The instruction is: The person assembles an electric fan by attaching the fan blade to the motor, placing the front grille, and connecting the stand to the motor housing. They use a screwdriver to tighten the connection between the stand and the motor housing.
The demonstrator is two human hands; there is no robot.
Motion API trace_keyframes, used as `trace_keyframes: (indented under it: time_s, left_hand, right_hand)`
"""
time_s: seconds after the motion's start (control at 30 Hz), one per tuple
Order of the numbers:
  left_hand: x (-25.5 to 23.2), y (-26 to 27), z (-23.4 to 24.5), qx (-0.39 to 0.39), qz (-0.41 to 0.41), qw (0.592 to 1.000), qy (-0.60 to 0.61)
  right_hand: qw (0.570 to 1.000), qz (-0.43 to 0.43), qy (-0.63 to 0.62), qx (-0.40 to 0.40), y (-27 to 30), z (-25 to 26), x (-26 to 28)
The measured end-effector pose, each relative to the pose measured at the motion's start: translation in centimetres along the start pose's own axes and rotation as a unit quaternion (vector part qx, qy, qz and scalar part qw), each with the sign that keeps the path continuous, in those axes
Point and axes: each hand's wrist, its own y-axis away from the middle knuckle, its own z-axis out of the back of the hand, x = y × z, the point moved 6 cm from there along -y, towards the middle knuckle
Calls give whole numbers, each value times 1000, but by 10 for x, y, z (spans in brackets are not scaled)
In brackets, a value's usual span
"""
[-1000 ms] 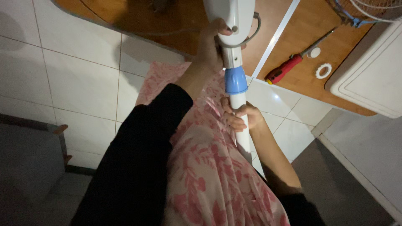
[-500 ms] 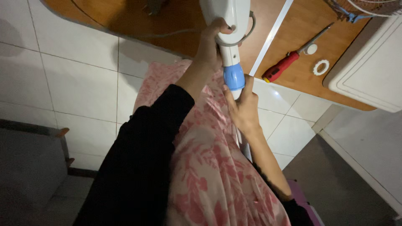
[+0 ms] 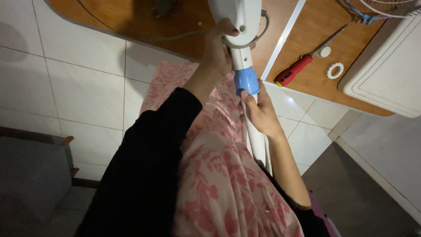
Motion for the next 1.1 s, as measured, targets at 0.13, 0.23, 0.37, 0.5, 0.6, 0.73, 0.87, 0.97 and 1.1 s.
trace_keyframes:
  time_s: [0.13,0.23,0.37,0.5,0.6,0.73,0.87,0.97,1.1]
  left_hand:
    - [-5,8,-3,3,14,1000,-15]
    - [-8,13,-7,9,-3,1000,-5]
    - [-10,14,-9,-10,-5,999,-34]
    - [-12,18,-9,-13,1,1000,-28]
    - [-13,19,-11,-15,4,999,-31]
    - [-13,18,-11,-22,8,999,-36]
    - [-12,18,-14,11,9,1000,-2]
    - [-12,18,-12,-13,17,1000,0]
    - [-9,17,-5,-30,23,999,-4]
  right_hand:
    - [924,-241,-290,59,10,-5,-62]
    - [872,-251,-403,118,17,-12,-83]
    - [815,-267,-489,159,23,-17,-97]
    - [724,-302,-591,186,26,-26,-101]
    - [707,-273,-618,208,23,-29,-95]
    - [661,-267,-666,220,25,-32,-92]
    - [598,-253,-725,228,30,-32,-98]
    - [550,-229,-758,265,30,-37,-105]
    - [486,-161,-794,328,28,-41,-104]
